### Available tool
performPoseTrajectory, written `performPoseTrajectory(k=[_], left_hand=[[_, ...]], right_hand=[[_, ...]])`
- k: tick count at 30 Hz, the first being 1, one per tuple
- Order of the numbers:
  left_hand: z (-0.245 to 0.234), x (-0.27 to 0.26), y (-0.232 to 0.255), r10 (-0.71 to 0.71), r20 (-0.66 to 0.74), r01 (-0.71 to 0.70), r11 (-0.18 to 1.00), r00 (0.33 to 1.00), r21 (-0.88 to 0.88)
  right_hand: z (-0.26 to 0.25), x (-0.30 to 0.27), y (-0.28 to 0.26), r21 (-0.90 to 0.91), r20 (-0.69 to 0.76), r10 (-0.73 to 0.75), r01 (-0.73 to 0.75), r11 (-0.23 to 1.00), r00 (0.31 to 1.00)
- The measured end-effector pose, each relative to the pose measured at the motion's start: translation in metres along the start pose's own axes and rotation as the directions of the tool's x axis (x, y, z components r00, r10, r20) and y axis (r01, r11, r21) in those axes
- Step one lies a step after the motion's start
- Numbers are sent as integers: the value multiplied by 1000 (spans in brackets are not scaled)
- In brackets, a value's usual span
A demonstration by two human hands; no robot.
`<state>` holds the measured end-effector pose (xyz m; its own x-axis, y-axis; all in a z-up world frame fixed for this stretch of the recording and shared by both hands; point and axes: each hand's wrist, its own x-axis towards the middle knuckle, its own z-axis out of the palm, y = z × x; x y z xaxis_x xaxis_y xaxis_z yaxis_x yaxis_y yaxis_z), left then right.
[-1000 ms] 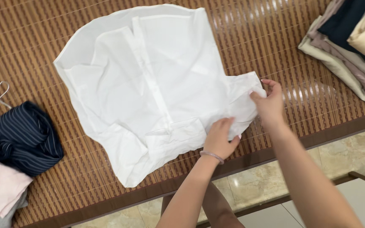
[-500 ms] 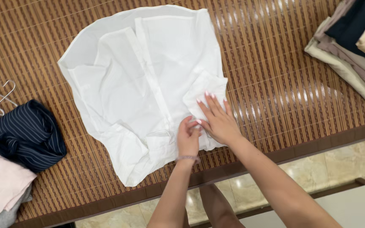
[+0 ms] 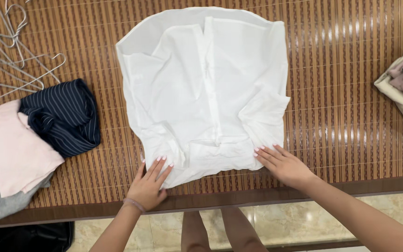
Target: The person folds a white shirt and a dark striped garment on a bamboo mat, smoothing and aligning the fabric by hand. The folded items are stacked and then placed into a drawer.
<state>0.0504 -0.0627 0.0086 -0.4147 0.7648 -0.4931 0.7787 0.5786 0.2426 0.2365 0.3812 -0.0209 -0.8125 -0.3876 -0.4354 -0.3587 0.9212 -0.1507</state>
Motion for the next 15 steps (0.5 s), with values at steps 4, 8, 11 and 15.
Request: performPoseTrajectory(k=[4,8,11,15], left_hand=[[11,4,-9,89,-206,-73,994,975,83],[-53,36,-14,-325,262,385,895,909,-224],[-102,73,-39,-556,163,517,571,815,-638],[-147,121,-72,-683,-18,175,212,730,-961]], right_hand=[[-18,10,0,125,-96,60,-48,991,994],[-91,52,34,557,474,364,-593,582,802],[-139,82,77,441,421,598,-730,522,682],[-157,121,112,855,-9,816,-419,305,577]])
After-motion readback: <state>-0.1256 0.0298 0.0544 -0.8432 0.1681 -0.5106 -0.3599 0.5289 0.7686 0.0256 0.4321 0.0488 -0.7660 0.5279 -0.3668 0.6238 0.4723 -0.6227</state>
